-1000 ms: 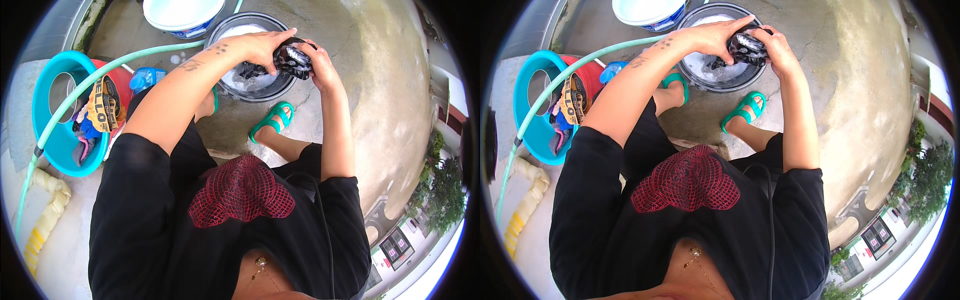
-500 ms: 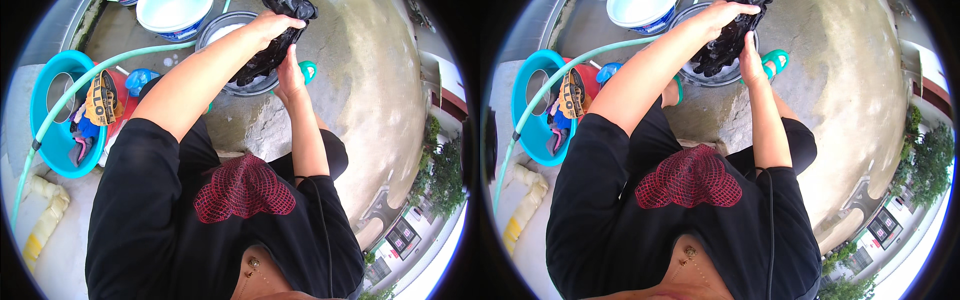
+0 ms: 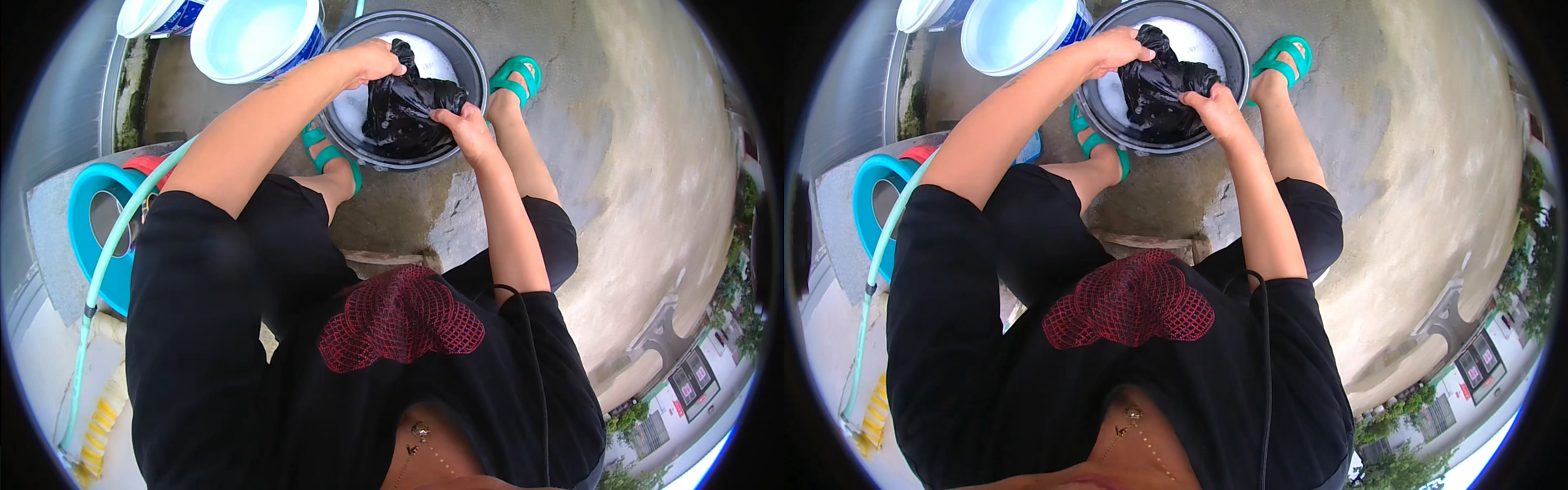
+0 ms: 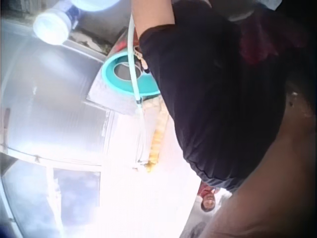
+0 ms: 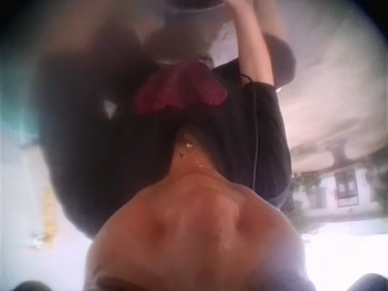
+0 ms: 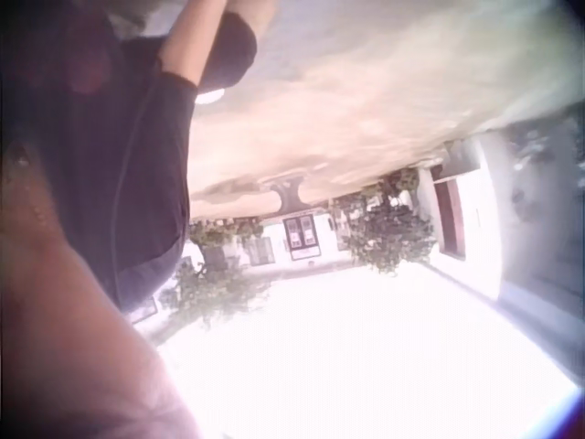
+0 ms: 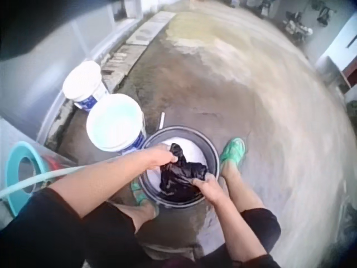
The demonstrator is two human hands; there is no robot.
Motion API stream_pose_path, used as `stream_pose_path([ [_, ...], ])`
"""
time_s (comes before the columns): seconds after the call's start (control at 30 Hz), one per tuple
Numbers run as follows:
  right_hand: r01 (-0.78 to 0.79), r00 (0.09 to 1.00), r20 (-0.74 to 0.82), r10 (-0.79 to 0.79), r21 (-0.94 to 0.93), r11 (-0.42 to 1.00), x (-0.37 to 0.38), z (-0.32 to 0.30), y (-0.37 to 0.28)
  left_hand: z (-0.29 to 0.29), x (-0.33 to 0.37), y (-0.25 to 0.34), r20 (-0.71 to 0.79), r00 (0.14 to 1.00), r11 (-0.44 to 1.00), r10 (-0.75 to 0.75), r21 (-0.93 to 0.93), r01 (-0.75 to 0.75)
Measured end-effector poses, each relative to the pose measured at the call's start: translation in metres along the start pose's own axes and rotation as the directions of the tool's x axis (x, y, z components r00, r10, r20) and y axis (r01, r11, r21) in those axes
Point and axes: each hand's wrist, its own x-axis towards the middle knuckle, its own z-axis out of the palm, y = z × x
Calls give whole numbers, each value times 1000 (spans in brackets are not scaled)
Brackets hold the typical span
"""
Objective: The person washes garments in a bucket of soapy water, wrings them out by hand, and uses a hose to fill the bucket with water.
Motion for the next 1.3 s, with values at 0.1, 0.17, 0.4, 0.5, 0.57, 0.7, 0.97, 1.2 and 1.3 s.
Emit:
stream_pose_path([
  [0.1, 22, 999, -44, -14, 174, 985, -2, 4, -13, -10, -2, -20, 133, 971, 843, 198, -529, -99],
  [0.17, -70, 991, -97, 93, 217, 974, 29, 0, 10, 6, 17, -39, 88, 995, 809, 43, -587, 17],
  [0.4, -179, 965, -258, 46, -521, 834, 111, 16, 86, 65, 92, -143, 102, 951, 813, -293, -496, 303],
  [0.5, -75, 959, -275, 69, -14, 997, 130, 45, 87, 83, 95, -149, -94, 995, 999, -45, 5, 45],
  [0.57, -75, 972, -235, 0, -309, 948, 151, 65, 89, 98, 80, -122, 224, 941, 942, 255, 163, -294],
  [0.7, 47, 999, 51, -13, -758, 651, 179, 54, 100, 67, 79, -137, 295, 938, 977, 179, 62, -206],
  [0.97, -34, 968, -99, -231, -962, 271, 180, 94, 111, 47, 94, -159, -226, 973, 966, 58, -234, -111],
  [1.2, -266, 954, -298, -33, -891, 368, 187, 63, 92, 59, 105, -180, -142, 990, 988, -9, -155, -13],
  [1.3, 112, 958, -53, -281, -834, 540, 160, 52, 98, 58, 110, -145, -301, 953, 916, 42, -368, -157],
])
